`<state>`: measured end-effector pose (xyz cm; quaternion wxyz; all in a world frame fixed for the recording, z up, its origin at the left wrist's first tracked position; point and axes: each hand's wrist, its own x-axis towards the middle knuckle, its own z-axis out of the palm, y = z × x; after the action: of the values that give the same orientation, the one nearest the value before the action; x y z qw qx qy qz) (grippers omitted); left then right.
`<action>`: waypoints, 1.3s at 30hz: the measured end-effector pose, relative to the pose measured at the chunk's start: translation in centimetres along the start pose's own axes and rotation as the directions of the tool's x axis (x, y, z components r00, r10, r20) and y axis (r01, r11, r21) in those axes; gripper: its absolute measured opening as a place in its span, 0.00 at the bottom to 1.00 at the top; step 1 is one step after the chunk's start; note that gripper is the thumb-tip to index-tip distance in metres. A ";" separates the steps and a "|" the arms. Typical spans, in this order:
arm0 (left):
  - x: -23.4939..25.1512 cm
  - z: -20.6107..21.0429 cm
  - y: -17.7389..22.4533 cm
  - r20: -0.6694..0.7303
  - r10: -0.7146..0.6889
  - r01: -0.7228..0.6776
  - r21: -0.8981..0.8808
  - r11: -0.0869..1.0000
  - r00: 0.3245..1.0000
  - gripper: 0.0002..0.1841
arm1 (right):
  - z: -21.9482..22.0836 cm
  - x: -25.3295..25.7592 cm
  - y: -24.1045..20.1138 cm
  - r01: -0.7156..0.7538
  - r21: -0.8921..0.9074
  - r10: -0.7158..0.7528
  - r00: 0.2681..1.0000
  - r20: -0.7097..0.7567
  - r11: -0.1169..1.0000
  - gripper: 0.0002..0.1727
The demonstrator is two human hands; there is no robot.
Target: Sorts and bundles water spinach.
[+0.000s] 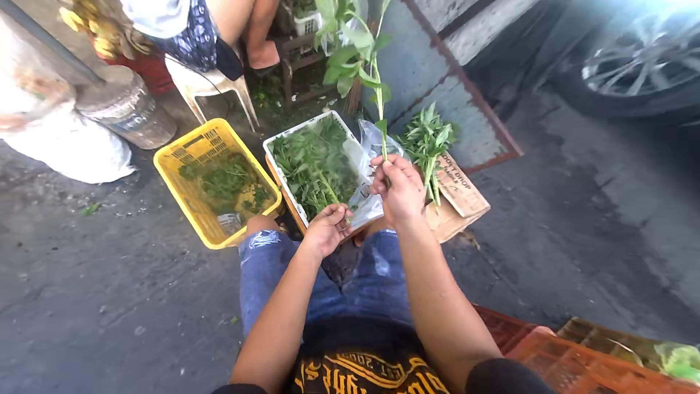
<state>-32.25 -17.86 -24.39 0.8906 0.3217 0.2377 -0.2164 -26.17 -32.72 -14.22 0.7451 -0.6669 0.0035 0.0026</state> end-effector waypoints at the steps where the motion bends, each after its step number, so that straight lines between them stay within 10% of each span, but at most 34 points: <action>1: 0.1 -0.2 0.0 -0.014 0.000 0.000 0.016 1.000 1.000 0.09 | -0.2 0.0 0.3 -0.017 -0.019 0.016 1.000 -0.019 1.000 0.18; 13: 2.5 -1.1 -1.6 -0.201 0.105 -0.048 0.274 0.961 0.974 0.12 | 0.3 -4.1 10.4 -0.276 -0.517 0.309 0.951 -0.023 0.810 0.11; 26: 2.5 -1.5 -1.9 -0.288 0.119 -0.049 0.240 0.970 0.950 0.10 | 0.6 -4.3 13.2 -0.450 -0.223 0.444 0.892 -0.081 0.865 0.05; 39: 3.5 -3.0 -1.8 -0.314 0.088 -0.029 0.186 0.982 0.945 0.12 | 0.4 -4.2 13.0 -0.296 0.018 0.296 0.946 -0.134 0.955 0.10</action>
<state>-31.31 -17.90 -29.23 0.8135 0.4383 0.3493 -0.1552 -30.46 -30.91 -27.04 0.7335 -0.6584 0.1540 0.0691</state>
